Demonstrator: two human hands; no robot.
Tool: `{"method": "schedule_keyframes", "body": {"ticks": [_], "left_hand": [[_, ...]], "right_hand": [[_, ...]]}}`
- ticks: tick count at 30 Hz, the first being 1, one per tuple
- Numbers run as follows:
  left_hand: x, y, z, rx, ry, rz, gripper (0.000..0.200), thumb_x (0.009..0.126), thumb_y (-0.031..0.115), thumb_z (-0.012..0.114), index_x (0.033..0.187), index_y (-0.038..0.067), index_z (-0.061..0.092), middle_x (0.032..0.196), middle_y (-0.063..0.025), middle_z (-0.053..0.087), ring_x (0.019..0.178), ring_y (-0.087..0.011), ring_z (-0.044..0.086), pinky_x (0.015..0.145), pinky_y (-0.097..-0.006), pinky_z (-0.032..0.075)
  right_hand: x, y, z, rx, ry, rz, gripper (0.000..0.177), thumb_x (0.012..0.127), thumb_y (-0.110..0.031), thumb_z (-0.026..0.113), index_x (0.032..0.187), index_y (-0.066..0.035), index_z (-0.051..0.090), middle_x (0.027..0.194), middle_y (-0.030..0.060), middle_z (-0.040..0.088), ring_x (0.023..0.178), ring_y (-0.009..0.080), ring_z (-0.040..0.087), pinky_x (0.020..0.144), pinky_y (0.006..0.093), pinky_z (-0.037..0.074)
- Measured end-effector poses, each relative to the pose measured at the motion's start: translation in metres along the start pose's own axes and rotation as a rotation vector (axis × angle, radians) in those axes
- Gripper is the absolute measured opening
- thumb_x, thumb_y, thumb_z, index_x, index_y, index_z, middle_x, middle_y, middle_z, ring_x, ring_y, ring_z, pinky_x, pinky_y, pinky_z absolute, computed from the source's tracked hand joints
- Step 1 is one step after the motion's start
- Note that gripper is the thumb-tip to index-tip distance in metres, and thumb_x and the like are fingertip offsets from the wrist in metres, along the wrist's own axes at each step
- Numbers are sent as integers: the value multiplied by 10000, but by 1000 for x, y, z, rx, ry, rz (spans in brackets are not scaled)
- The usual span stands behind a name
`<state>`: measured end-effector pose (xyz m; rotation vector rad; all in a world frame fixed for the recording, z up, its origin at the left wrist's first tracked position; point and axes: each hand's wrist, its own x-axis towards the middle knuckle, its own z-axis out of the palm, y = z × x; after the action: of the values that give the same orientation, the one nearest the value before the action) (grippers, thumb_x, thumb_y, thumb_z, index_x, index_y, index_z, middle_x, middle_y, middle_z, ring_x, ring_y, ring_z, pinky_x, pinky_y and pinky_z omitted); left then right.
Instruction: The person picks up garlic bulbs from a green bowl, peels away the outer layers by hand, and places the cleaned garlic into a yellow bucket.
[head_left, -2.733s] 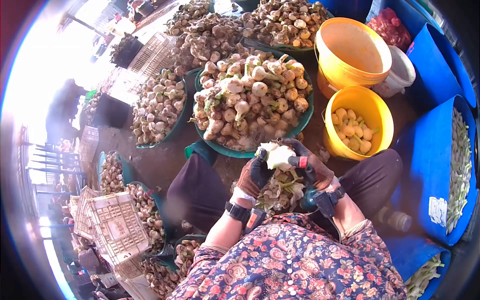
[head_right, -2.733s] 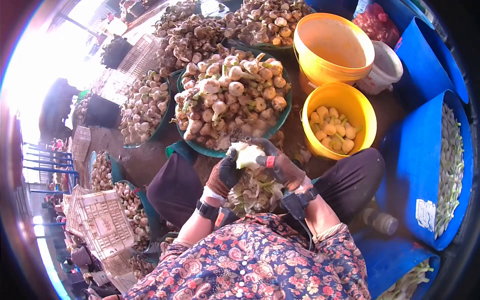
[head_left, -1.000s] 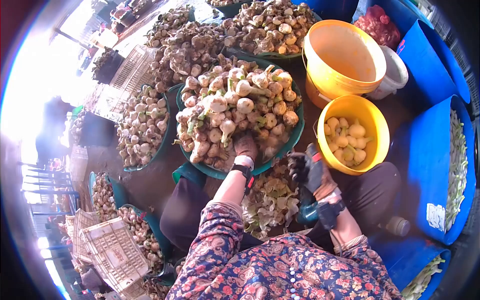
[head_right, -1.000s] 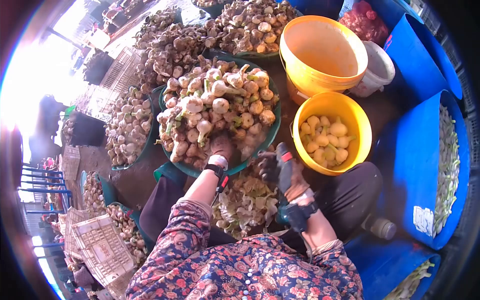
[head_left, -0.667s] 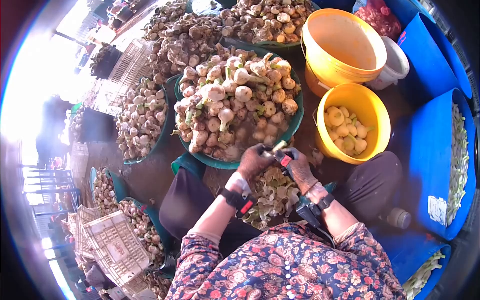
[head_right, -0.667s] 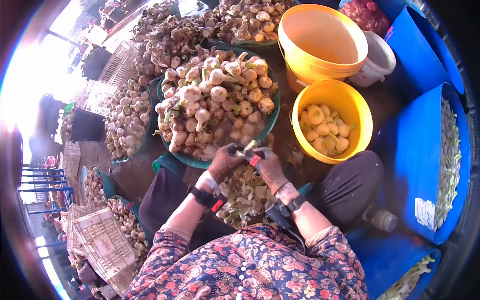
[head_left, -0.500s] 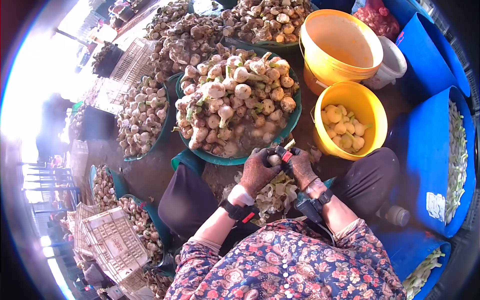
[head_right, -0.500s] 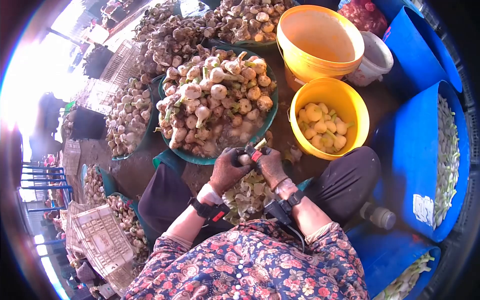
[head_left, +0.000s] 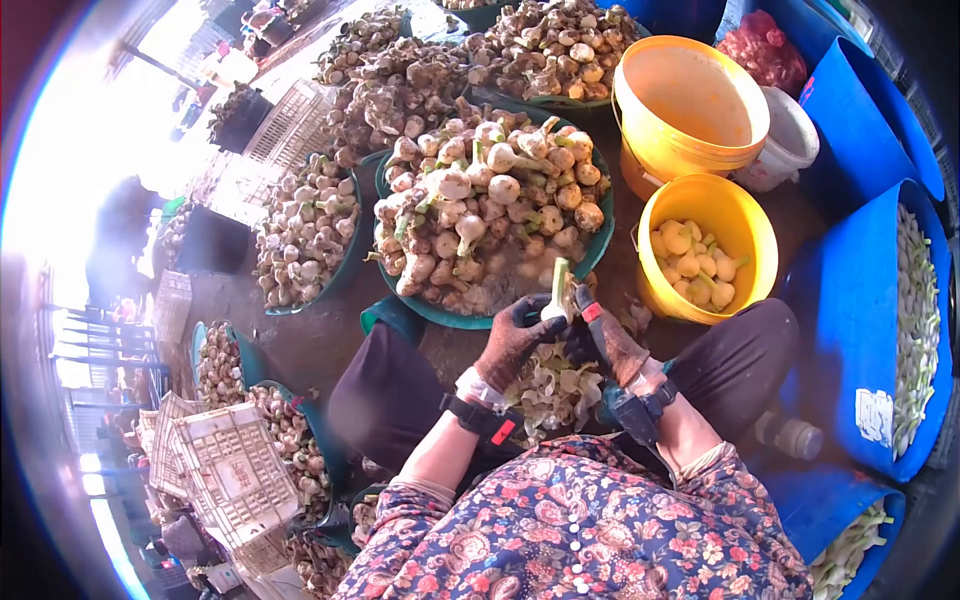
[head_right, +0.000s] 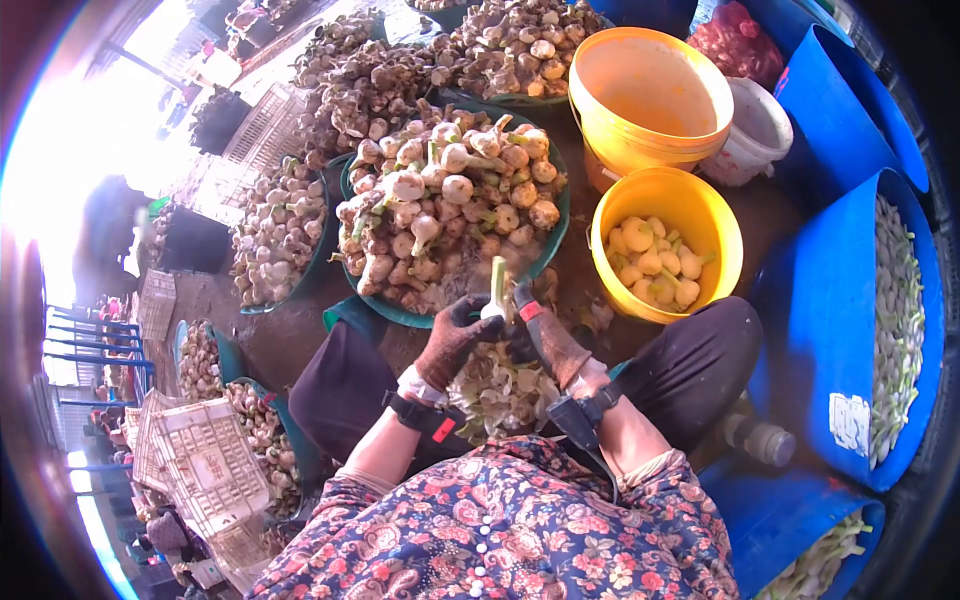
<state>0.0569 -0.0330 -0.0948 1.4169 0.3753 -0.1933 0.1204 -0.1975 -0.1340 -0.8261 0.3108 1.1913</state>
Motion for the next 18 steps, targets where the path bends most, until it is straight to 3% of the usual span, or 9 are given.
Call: {"method": "schedule_keyframes", "body": {"ticks": [2,5,6,9,10,13,14,15,18], "left_hand": [[-3,-6,8,-62,8,31,452,737,134,764,1126,-1,577,1028,-69,621,918,-164,580,849,-304,471],[-8,1,15,777,401,509,508,699,171,789,1121,-10,572,1050,-123,603,1040,-246,543,933,-381,427],[-10,8,17,871,521,595,537,685,228,784,1139,33,575,1074,-159,577,1112,-333,482,968,-445,376],[-11,5,0,1194,203,566,427,718,249,745,1097,97,619,1053,-122,600,1077,-346,503,956,-468,359],[-10,-2,-2,1239,102,488,275,752,228,705,1008,134,669,944,-87,641,953,-345,570,844,-438,431],[-11,-18,-3,954,152,343,170,772,203,686,926,131,693,823,-84,655,786,-346,608,723,-400,476],[-13,-23,-3,934,187,397,151,814,184,672,927,86,687,770,-60,666,668,-262,624,612,-327,479],[-14,-26,-4,732,169,240,154,830,182,666,927,64,682,779,-44,665,678,-220,619,615,-309,476],[-17,-12,-11,134,88,-163,195,888,154,626,942,-31,653,840,4,640,719,-63,574,618,-224,463]], "right_hand": [[-26,-8,29,-36,13,-42,456,909,-501,488,1016,-71,597,692,27,584,594,143,560,561,254,450],[-29,-12,34,-129,117,-137,385,903,-425,535,999,-59,606,743,35,593,620,139,556,568,268,448],[-17,-9,18,-214,126,-178,365,900,-406,548,984,-58,614,751,31,592,628,132,547,571,268,442],[4,8,1,-462,221,-278,309,882,-346,598,916,-42,643,751,1,569,657,96,479,589,265,405],[3,9,7,-565,236,-318,304,879,-337,604,917,-38,643,748,-5,565,659,91,469,584,261,398],[-3,3,11,-718,172,-397,307,880,-312,604,975,-22,630,758,-12,574,666,86,474,583,254,397],[-2,3,8,-708,115,-416,301,884,-310,597,982,-27,631,765,-14,577,664,87,478,583,256,400],[-1,3,4,-701,56,-435,296,888,-308,591,989,-32,632,773,-15,581,662,89,482,584,258,403],[-16,-12,10,-577,-218,-411,377,912,-270,546,1191,-18,556,1025,44,609,916,133,555,807,267,447]]}}
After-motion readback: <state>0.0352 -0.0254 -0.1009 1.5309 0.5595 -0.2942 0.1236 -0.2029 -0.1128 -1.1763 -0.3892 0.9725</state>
